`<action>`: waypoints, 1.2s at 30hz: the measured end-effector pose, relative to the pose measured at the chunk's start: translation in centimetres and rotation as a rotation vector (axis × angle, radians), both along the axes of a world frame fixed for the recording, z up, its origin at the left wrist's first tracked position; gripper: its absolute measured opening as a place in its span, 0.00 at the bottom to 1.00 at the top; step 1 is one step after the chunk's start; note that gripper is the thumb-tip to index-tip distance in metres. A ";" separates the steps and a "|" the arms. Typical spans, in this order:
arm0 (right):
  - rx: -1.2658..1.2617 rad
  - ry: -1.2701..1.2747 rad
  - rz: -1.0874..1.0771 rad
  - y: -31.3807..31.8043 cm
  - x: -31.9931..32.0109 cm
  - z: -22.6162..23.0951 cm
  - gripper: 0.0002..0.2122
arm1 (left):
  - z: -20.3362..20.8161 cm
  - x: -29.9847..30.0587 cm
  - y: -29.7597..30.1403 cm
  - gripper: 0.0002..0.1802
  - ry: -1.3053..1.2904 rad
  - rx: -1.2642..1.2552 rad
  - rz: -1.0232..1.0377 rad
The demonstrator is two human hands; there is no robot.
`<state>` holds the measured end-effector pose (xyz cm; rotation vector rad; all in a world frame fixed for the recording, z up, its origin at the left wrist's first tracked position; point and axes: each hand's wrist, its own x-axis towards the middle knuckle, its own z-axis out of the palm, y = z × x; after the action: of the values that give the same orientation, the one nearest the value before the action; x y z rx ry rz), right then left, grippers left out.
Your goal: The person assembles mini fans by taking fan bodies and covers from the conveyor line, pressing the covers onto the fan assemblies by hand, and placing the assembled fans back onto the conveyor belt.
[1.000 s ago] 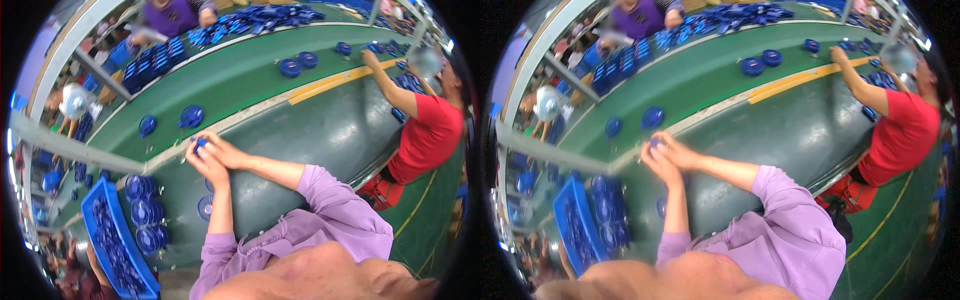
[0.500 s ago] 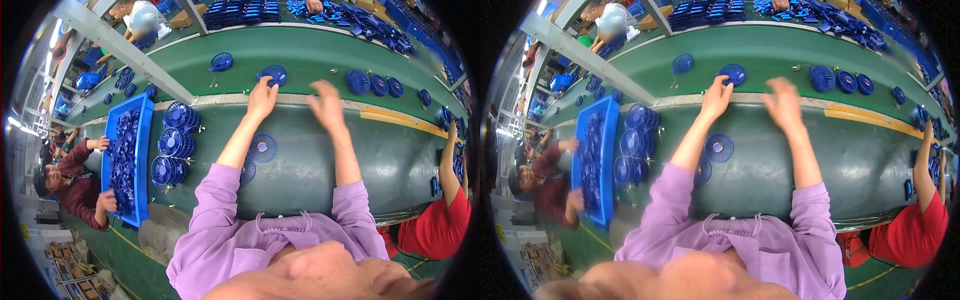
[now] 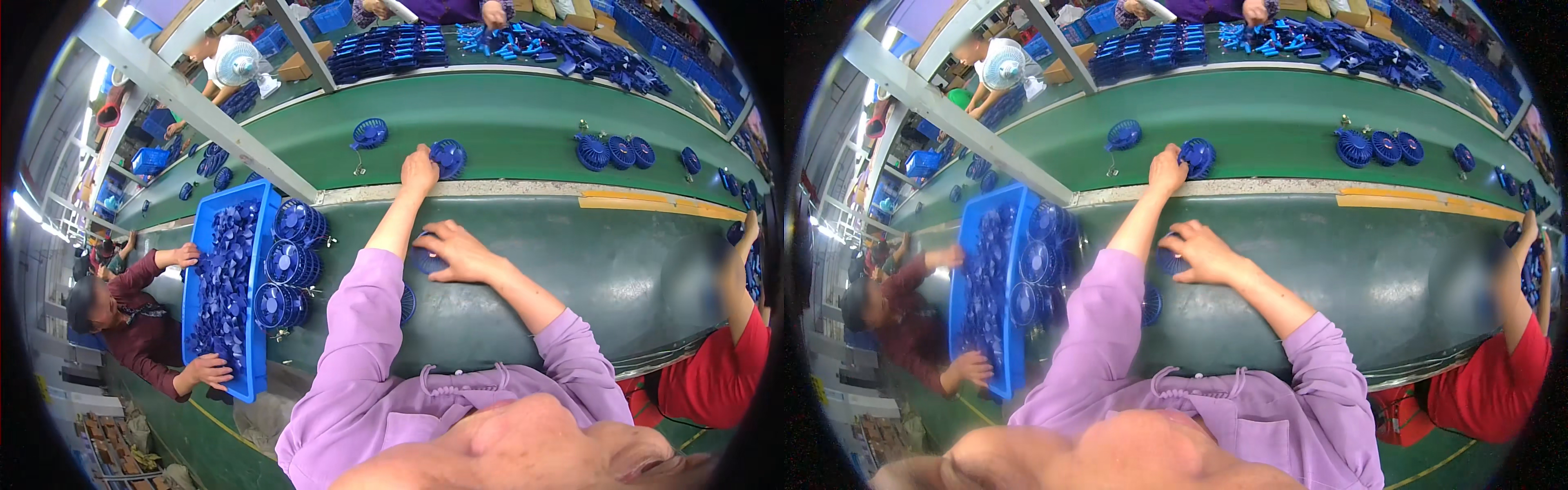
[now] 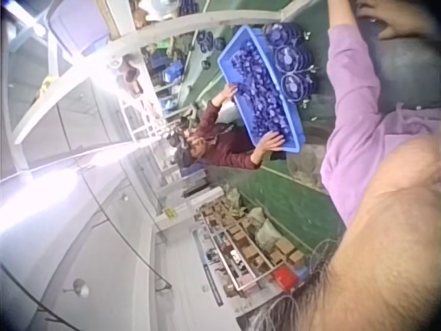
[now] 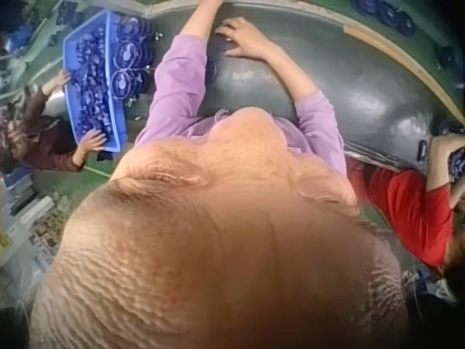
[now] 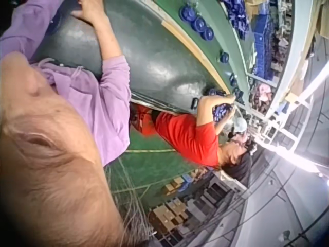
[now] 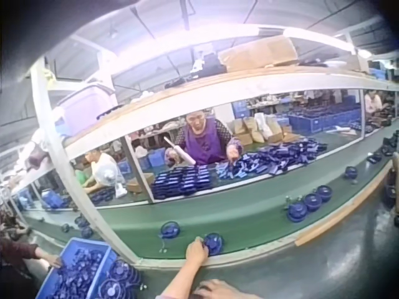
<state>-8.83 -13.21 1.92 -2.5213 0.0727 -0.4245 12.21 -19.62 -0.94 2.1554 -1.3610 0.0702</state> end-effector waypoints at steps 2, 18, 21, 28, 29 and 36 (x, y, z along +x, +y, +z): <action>0.076 -0.093 -0.068 -1.7 -0.5 0.7 0.31 | -0.1 -0.8 0.0 0.13 0.033 -0.030 0.008; 0.039 -0.357 -0.439 -4.4 -0.9 1.4 0.37 | 0.5 -8.0 7.5 0.17 1.861 -0.588 -0.296; -0.016 -0.341 -0.377 -4.4 -0.9 1.8 0.36 | 0.6 -8.8 8.6 0.26 2.053 -0.560 -0.412; -0.049 -0.283 -0.319 -3.5 -0.3 1.8 0.37 | 0.4 -9.4 9.3 0.24 2.129 -0.635 -0.291; -0.020 -0.251 -0.335 -3.0 -0.3 1.6 0.36 | 0.2 -9.7 9.9 0.23 2.124 -0.642 -0.278; 0.295 -0.396 -0.255 -1.7 1.1 -1.4 0.30 | 0.8 -12.1 10.5 0.17 1.567 -0.888 -0.071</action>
<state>-7.70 -14.92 0.52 -2.1041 0.2829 -0.9352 0.14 -9.13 -0.11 0.8268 -0.2815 -0.7320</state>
